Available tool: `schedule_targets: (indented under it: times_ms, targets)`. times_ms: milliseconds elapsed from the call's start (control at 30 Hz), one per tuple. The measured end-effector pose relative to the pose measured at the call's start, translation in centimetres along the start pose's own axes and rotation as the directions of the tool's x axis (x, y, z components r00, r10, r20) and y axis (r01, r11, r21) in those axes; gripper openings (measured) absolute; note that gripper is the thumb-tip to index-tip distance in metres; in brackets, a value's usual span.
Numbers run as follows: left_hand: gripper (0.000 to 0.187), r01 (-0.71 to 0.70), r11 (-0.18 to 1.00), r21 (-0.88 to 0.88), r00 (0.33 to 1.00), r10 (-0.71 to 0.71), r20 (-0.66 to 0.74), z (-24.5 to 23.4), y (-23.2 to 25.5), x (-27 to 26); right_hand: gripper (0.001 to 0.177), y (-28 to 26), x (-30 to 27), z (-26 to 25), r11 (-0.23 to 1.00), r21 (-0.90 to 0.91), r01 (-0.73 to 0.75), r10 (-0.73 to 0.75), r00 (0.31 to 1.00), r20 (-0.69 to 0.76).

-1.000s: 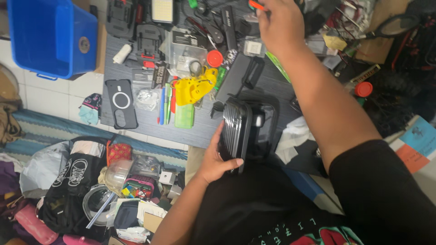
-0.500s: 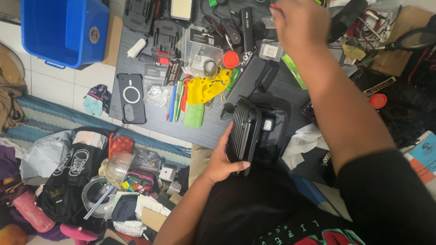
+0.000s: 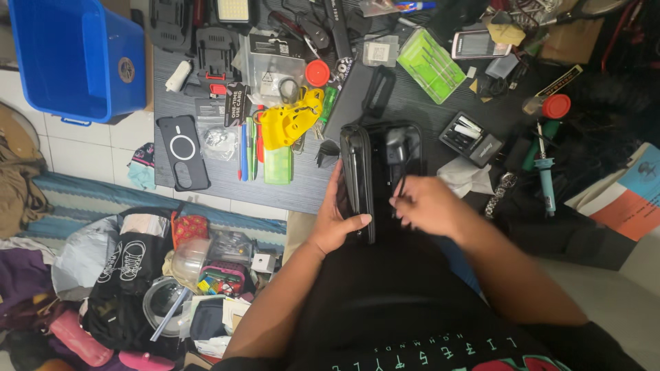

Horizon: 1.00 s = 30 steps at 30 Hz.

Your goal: The person wipes the inside of a blue plastic bin with a cloth and then organizes electronic parts, wires, and a battery into a small black case on a cluttered desk.

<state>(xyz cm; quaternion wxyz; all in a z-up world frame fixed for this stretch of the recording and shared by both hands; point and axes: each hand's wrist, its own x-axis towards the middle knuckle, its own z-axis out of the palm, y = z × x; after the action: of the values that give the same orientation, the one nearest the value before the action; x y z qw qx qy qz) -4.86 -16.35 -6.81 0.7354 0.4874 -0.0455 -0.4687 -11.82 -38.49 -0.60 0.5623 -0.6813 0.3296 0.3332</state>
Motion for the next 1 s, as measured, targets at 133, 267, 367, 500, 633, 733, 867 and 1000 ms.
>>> schedule_targets:
  times_ms: [133, 267, 367, 500, 633, 733, 867, 1000]
  targets:
    - [0.123, 0.018, 1.000, -0.011, 1.000, -0.018, 0.005, 0.3, 0.0, -0.1, 0.017, 0.4, 1.0, 1.3, 0.974, -0.222, 0.042, -0.058, 0.996, -0.067]
    - [0.125, 0.006, 0.998, 0.059, 1.000, -0.007, 0.010, 0.4, 0.2, 0.2, 0.023, 0.4, 1.8, 1.4, 0.882, -0.458, 0.114, -0.235, 0.948, -0.216]
    - [0.128, 0.028, 0.999, 0.021, 0.999, -0.028, 0.016, 0.3, 0.1, 0.2, 0.023, 0.4, 1.6, 1.4, 0.844, -0.501, 0.189, -0.386, 0.863, -0.324]
    - [0.128, 0.015, 0.999, 0.039, 1.000, -0.016, 0.026, 0.3, 0.7, 0.1, 0.019, 0.0, 1.5, 1.3, 0.850, -0.443, 0.287, -0.507, 0.677, -0.534]
    - [0.127, 0.093, 0.995, -0.028, 0.996, -0.093, 0.002, 0.2, 1.1, -0.3, 0.029, 0.6, 1.1, 0.9, 0.806, -0.478, 0.350, -0.587, 0.583, -0.562]
    - [0.128, 0.041, 0.990, 0.137, 0.999, -0.041, -0.003, 0.2, 1.5, -0.3, 0.036, 0.9, 1.4, 1.3, 0.777, -0.474, 0.414, -0.629, 0.531, -0.568]
    - [0.133, 0.010, 0.868, 0.497, 0.999, 0.012, -0.042, 1.1, 2.1, -0.1, 0.032, 1.9, 1.2, 1.3, 0.820, -0.418, 0.392, -0.573, 0.555, -0.604]
    - [0.139, 0.009, 0.737, 0.676, 0.994, 0.070, -0.089, 2.2, 2.3, 0.0, 0.037, 3.4, 1.5, 1.1, 0.803, -0.399, 0.444, -0.595, 0.636, -0.491]
